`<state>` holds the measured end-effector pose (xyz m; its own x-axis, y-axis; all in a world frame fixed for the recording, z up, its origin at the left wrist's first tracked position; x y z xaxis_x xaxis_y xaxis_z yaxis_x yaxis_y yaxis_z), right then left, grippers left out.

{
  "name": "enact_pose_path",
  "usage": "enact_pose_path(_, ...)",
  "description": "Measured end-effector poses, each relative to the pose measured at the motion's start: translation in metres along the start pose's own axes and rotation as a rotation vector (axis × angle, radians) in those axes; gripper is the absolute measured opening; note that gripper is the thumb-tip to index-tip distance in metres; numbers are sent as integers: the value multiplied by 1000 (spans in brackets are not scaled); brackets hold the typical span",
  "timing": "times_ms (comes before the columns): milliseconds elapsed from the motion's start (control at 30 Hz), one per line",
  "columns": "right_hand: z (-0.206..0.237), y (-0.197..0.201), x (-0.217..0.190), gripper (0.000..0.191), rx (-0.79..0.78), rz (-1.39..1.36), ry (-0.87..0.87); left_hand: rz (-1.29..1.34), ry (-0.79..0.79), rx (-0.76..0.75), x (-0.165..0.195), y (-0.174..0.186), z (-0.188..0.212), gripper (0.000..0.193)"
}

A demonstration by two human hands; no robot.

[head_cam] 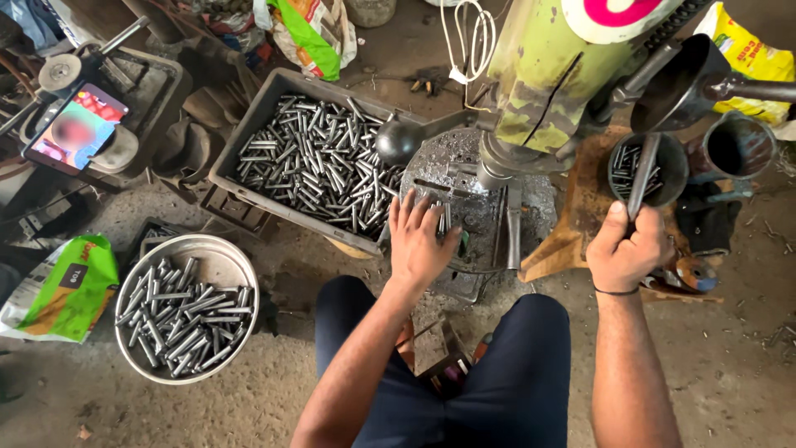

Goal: The person sits at a bench-mounted drill press and cuts metal rods into short pieces one at a time, holding each rod against the rotating cutter and collecting the cut pieces in a bowl and tray.

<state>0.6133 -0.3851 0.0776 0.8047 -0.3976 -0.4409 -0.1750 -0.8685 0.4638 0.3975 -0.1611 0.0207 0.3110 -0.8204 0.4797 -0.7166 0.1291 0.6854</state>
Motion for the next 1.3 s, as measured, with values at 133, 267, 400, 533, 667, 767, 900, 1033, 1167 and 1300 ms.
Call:
enact_pose_path(133, 0, -3, 6, 21, -7, -11, -32, 40, 57, -48, -7, -19, -26, 35)
enact_pose_path(267, -7, -14, 11, 26, -61, -53, -77, 104, 116, -193, -25, -47, -45, 46)
enact_pose_path(400, -12, -4, -6, 23, -84, -36, -22, 184, 67, -235, -33, -64, -59, 55)
enact_pose_path(533, 8, 48, -19, 21, -239, -140, -145, 250, -70, -180, -28, -55, -66, 64)
enact_pose_path(667, 48, 73, -36, 12, -241, -303, -144, 218, -136, -75, -11, -23, -48, 60)
enact_pose_path(767, 82, 40, -22, 18, -330, -437, -459, 216, -181, -174, 24, -12, -14, 46)
enact_pose_path(900, 116, -30, -11, 30, -538, -314, -625, 78, -489, -400, 73, -15, 22, 35)
enact_pose_path(1033, 140, -74, 2, 33, -594, -794, -933, -27, -654, -359, 85, -18, 27, 36)
enact_pose_path(1167, 151, -64, 32, 24, -517, -1102, -1221, -105, -751, -367, 94, -34, 34, 29)
enact_pose_path(1300, 157, -35, 40, 31, -569, -1667, -1301, -175, -869, -403, 116, -60, 37, 23)
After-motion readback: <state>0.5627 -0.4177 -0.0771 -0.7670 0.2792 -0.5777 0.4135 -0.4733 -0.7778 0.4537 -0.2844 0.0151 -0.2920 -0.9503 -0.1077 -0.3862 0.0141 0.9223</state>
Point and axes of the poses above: each hand's wrist, its own z-axis away from the middle knuckle, its own y-axis out of the back of the hand, x = y × z, the point moved 7 cm from there along -z, towards the middle knuckle, and after that the axes turned 4 degrees about -y, right-handed, at the moved point
